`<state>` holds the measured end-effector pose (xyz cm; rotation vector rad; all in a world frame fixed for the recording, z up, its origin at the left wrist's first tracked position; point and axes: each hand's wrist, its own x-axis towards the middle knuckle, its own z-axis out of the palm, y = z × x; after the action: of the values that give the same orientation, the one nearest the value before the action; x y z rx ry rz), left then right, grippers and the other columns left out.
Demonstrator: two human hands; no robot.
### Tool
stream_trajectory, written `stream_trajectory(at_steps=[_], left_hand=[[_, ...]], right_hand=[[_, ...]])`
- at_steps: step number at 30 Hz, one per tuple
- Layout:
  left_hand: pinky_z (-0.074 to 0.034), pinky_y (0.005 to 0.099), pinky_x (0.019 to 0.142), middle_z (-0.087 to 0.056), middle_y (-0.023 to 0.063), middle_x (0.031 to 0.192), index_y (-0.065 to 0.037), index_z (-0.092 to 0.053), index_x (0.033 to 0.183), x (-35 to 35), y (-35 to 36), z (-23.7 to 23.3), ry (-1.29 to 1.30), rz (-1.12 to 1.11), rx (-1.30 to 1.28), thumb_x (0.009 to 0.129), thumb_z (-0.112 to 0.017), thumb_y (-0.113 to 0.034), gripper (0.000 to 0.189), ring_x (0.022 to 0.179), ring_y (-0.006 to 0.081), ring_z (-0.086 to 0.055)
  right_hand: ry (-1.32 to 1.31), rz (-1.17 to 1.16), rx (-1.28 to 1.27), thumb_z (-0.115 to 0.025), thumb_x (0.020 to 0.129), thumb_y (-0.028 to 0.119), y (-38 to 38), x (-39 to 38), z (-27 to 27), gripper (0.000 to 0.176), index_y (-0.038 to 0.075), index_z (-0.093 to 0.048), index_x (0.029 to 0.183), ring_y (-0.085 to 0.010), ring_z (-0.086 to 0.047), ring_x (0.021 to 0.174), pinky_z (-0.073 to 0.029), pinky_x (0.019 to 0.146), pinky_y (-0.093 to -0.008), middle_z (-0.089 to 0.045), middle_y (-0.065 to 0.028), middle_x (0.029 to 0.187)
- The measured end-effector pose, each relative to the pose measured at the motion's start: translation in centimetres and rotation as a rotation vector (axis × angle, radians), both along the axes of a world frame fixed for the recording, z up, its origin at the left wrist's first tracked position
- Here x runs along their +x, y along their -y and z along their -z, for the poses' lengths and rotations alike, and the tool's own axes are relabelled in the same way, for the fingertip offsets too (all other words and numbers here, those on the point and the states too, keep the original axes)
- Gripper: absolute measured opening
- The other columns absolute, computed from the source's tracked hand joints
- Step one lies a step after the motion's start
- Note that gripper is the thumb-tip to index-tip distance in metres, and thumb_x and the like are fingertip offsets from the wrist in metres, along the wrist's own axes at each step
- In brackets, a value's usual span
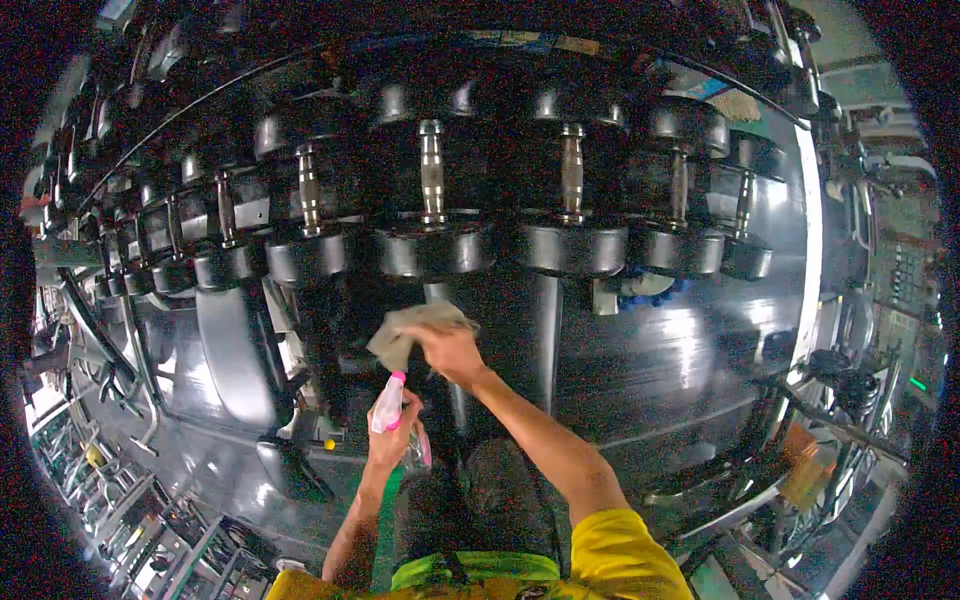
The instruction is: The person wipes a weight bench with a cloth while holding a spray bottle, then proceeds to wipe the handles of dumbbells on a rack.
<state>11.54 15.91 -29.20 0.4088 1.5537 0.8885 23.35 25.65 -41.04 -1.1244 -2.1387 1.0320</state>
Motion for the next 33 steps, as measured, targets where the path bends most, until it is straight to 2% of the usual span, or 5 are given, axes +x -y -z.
stream_trajectory(at_steps=[4,8,14,20,33], left_hand=[[-0.042,0.0237,0.043,-0.055,0.0024,0.068,-0.002,-0.054,0.089,-0.5,0.4,1.0,-0.080,0.077,0.029,0.085,-0.059,-0.003,0.007,0.048,0.0087,-0.053],[-0.043,0.0237,0.044,-0.055,0.0030,0.071,-0.002,-0.054,0.090,-0.9,1.2,1.9,-0.066,0.063,-0.015,0.085,-0.059,-0.002,0.007,0.049,0.0090,-0.054],[-0.043,0.0237,0.043,-0.055,0.0030,0.072,-0.002,-0.054,0.091,-1.0,1.6,1.5,-0.078,0.086,0.004,0.084,-0.059,0.000,0.009,0.049,0.0094,-0.054],[-0.044,0.0233,0.044,-0.056,0.0032,0.072,-0.002,-0.054,0.091,-1.4,2.4,2.9,-0.164,0.144,0.199,0.084,-0.060,-0.002,0.009,0.049,0.0094,-0.053],[-0.044,0.0236,0.044,-0.056,0.0039,0.074,-0.001,-0.053,0.089,-2.7,2.4,1.1,-0.126,0.059,0.031,0.085,-0.059,-0.004,0.008,0.049,0.0092,-0.054]], right_hand=[[-1.107,1.036,-1.214,-0.048,0.094,0.021,-0.1,1.3,4.7,0.016,0.015,-0.057,0.106,-0.0230,-0.060,0.091,-0.049,0.080,-0.0376,-0.064,-0.0012,0.100],[-1.560,1.344,-1.270,-0.043,0.097,0.029,-5.3,0.6,9.3,0.019,0.017,-0.054,0.107,-0.0190,-0.056,0.098,-0.049,0.081,-0.0398,-0.059,-0.0004,0.104],[-1.590,1.104,-1.156,-0.036,0.096,0.012,-6.0,0.1,7.5,0.025,0.016,-0.046,0.119,-0.0195,-0.055,0.099,-0.046,0.092,-0.0398,-0.055,0.0016,0.116],[-1.610,1.045,-1.179,-0.038,0.099,0.019,-1.5,-2.0,-9.0,0.028,0.010,-0.043,0.125,-0.0172,-0.057,0.106,-0.049,0.092,-0.0333,-0.055,-0.0024,0.118],[-1.772,1.024,-1.405,-0.046,0.095,0.022,-8.1,-4.5,4.8,0.015,0.013,-0.056,0.103,-0.0174,-0.059,0.092,-0.052,0.080,-0.0336,-0.060,-0.0033,0.103]])
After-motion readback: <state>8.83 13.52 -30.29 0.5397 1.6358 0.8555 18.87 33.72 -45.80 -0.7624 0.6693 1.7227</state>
